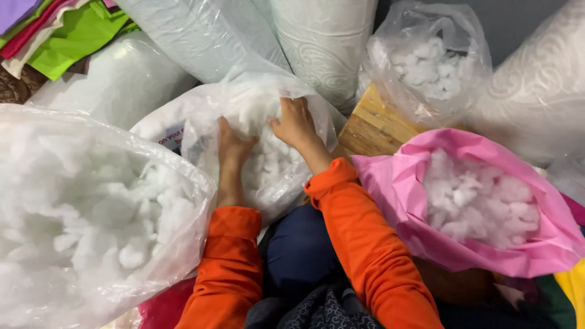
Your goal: Stuffing a pink pillowcase with white fiberfill and distributing the material inside.
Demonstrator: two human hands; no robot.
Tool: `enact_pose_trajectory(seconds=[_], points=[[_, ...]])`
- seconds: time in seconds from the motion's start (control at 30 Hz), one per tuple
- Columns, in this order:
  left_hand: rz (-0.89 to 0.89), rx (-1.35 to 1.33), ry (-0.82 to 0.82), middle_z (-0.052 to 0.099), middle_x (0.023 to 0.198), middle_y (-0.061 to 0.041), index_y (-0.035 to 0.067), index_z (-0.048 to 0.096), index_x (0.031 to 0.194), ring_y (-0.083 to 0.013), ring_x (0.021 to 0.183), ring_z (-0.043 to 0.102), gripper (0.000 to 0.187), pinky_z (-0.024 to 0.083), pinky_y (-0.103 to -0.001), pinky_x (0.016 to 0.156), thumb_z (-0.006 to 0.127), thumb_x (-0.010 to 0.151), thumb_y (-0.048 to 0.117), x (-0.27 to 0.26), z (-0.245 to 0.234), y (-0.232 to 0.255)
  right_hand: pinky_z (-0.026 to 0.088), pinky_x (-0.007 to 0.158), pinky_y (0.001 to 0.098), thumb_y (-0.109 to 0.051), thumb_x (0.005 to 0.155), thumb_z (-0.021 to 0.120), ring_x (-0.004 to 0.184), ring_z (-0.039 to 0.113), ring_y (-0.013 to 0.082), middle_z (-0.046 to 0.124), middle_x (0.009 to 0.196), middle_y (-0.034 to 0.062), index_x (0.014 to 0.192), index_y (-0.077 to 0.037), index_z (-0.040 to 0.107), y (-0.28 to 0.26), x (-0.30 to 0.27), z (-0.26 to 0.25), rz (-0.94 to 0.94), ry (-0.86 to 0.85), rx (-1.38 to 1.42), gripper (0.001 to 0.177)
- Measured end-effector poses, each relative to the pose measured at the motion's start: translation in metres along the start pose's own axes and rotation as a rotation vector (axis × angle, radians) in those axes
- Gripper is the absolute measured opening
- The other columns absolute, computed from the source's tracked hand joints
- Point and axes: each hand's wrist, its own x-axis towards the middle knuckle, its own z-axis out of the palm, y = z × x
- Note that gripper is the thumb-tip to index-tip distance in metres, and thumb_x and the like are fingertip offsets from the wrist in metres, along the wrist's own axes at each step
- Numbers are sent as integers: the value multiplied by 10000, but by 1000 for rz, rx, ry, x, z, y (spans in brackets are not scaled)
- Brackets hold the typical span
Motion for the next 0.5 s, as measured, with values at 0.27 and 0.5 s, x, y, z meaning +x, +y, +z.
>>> enact_pose_trajectory(seconds=[0.27, 0.5], points=[[214, -78, 106, 544, 1206, -98, 165, 488, 1411, -363, 1198, 602, 745, 501, -477, 1041, 791, 732, 121, 4, 41, -3, 402, 1193, 507, -216, 851, 759, 1435, 430, 425, 423, 1548, 289, 1553, 7, 329, 20, 19, 35, 102, -423, 165, 852], [380, -468, -63, 469, 1331, -183, 93, 315, 1487, -372, 1299, 502, 890, 433, -511, 1101, 804, 744, 57, -65, -7, 38, 390, 1165, 572, -107, 797, 771, 1420, 432, 450, 495, 1494, 257, 1545, -15, 380, -7, -24, -16, -98, -295, 465, 849]])
